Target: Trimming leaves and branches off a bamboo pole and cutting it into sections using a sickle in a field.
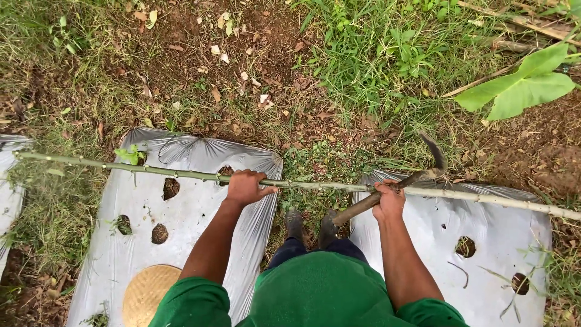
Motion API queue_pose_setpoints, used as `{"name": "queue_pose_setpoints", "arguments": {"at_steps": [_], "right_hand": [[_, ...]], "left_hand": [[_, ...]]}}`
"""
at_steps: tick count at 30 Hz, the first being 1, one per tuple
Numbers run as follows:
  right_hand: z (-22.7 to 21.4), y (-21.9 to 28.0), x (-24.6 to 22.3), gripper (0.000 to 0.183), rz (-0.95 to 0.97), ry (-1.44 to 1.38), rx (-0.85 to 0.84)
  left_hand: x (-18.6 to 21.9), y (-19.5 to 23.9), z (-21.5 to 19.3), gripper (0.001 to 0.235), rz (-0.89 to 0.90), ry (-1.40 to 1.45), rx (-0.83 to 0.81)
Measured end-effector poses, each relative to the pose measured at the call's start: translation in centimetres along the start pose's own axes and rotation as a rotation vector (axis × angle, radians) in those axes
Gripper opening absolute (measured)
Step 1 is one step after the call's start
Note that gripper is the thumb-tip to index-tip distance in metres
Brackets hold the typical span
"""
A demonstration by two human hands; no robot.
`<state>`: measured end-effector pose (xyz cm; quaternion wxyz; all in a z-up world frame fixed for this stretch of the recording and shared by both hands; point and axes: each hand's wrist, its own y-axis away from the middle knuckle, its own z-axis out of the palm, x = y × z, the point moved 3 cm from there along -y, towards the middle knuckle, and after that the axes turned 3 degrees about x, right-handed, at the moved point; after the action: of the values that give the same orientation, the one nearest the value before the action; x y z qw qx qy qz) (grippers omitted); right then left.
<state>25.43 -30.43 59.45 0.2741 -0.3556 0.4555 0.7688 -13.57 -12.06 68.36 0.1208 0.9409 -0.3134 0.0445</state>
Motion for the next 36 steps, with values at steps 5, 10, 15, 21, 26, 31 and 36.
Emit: {"name": "queue_pose_setpoints", "arguments": {"at_steps": [5, 10, 15, 21, 26, 31, 36], "right_hand": [[3.3, 2.4, 2.2, 0.033, 0.017, -0.038, -0.051], [8.0, 5.1, 2.0, 0.031, 0.113, -0.002, -0.082], [11.2, 8.1, -0.5, 0.032, 0.179, -0.058, -0.072], [6.9, 4.2, 1.2, 0.037, 0.106, -0.014, 0.012], [3.2, -0.8, -3.7, 0.04, 0.015, 0.041, 0.099], [-1.5, -5.0, -9.5, 0.039, 0.003, 0.188, 0.1], [-1.8, -0.2, -9.2, 0.034, -0.079, 0.377, 0.121]], "left_hand": [[-4.3, 2.0, 1.2, 0.056, -0.053, -0.024, 0.176], [-8.1, 3.4, 0.0, 0.057, -0.135, -0.055, 0.248], [-9.3, 4.3, -0.3, 0.055, -0.176, -0.059, 0.224], [-7.2, 3.7, 3.6, 0.059, -0.185, 0.007, 0.111], [-1.1, -1.5, 7.0, 0.053, -0.138, 0.113, -0.054], [9.3, -7.1, 7.8, 0.05, -0.085, 0.186, -0.111], [20.7, -11.2, 7.9, 0.034, 0.038, 0.28, -0.197]]}}
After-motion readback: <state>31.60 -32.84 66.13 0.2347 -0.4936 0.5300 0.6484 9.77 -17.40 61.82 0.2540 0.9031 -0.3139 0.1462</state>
